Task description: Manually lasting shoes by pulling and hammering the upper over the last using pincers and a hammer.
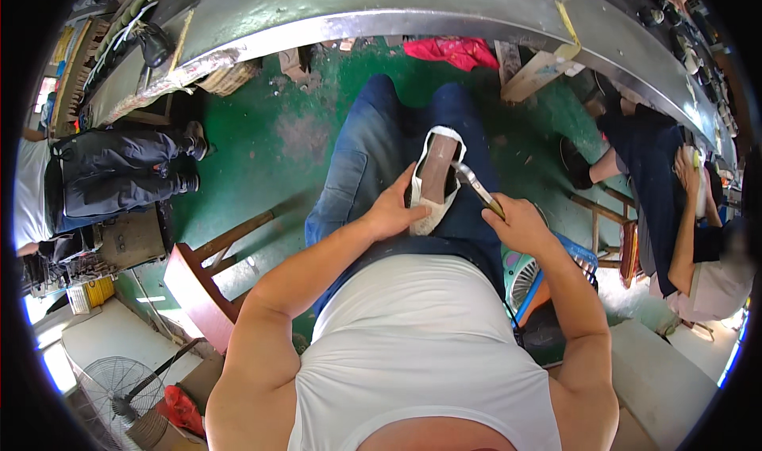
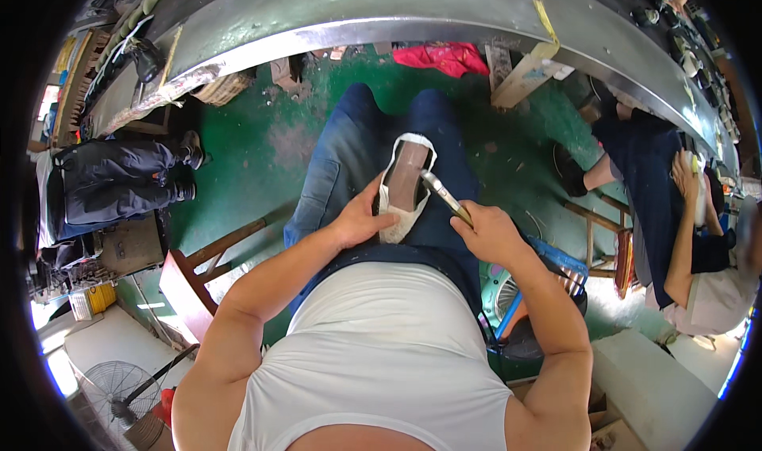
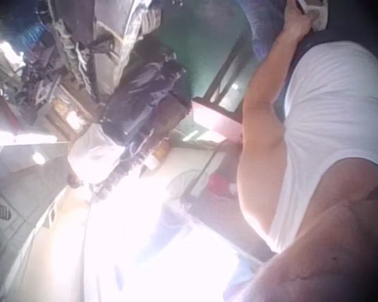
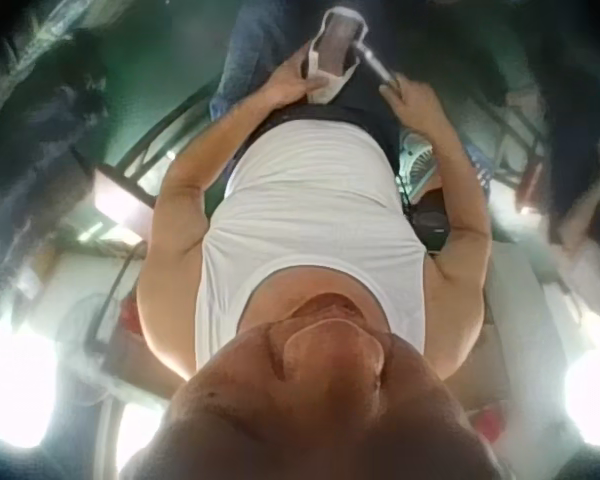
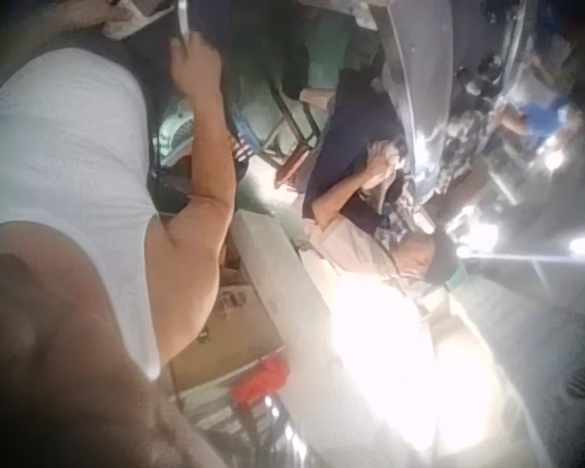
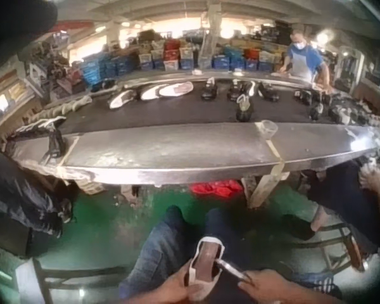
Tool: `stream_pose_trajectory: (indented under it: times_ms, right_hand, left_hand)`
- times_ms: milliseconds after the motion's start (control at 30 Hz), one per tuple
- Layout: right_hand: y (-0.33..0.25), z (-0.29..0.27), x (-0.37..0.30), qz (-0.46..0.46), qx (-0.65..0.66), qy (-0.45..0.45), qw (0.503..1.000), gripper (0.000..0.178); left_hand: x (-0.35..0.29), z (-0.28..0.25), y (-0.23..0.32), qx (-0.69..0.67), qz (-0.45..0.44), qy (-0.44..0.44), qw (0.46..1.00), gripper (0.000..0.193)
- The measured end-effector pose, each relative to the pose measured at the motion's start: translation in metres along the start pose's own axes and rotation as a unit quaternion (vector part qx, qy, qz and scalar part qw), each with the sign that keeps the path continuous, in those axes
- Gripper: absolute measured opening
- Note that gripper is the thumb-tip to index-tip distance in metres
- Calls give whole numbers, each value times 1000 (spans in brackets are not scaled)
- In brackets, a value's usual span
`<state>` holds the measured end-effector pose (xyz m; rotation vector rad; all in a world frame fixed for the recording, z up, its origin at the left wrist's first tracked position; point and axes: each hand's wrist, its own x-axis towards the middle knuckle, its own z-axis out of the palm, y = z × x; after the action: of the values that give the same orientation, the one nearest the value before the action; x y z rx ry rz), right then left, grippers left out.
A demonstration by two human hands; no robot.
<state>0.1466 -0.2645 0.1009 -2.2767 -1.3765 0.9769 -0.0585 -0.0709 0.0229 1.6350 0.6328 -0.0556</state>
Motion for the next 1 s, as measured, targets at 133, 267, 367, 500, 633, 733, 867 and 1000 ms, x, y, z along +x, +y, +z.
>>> stream_pose_trajectory:
  times_ms: [133,267,367,500,633,733,867,1000]
  right_hand:
    - [-3,-4,-2,-95,-47,-18,994,30]
    - [-4,1,8,-183,-155,57,969,34]
    - [-19,-9,15,-225,-253,77,938,33]
    - [-25,-21,27,-196,-215,-90,952,24]
    - [-20,15,29,-160,-33,-147,976,24]
    - [-24,2,24,-164,4,-86,983,32]
    - [-34,-14,21,-190,-21,-60,980,30]
    - [-58,-35,31,-54,-141,-233,961,27]
  left_hand:
    - [-3,5,1,9,-20,11,1000,96]
    - [-1,11,-8,-36,-5,-4,999,97]
    - [-2,12,-7,-64,-1,-15,998,99]
    - [0,10,-15,-55,7,-44,997,106]
    - [4,7,-17,-167,5,-95,981,112]
    - [8,5,-16,-104,-25,-90,990,115]
    - [-4,7,-6,-14,18,-84,996,117]
    - [-2,5,-7,-279,-7,-124,952,86]
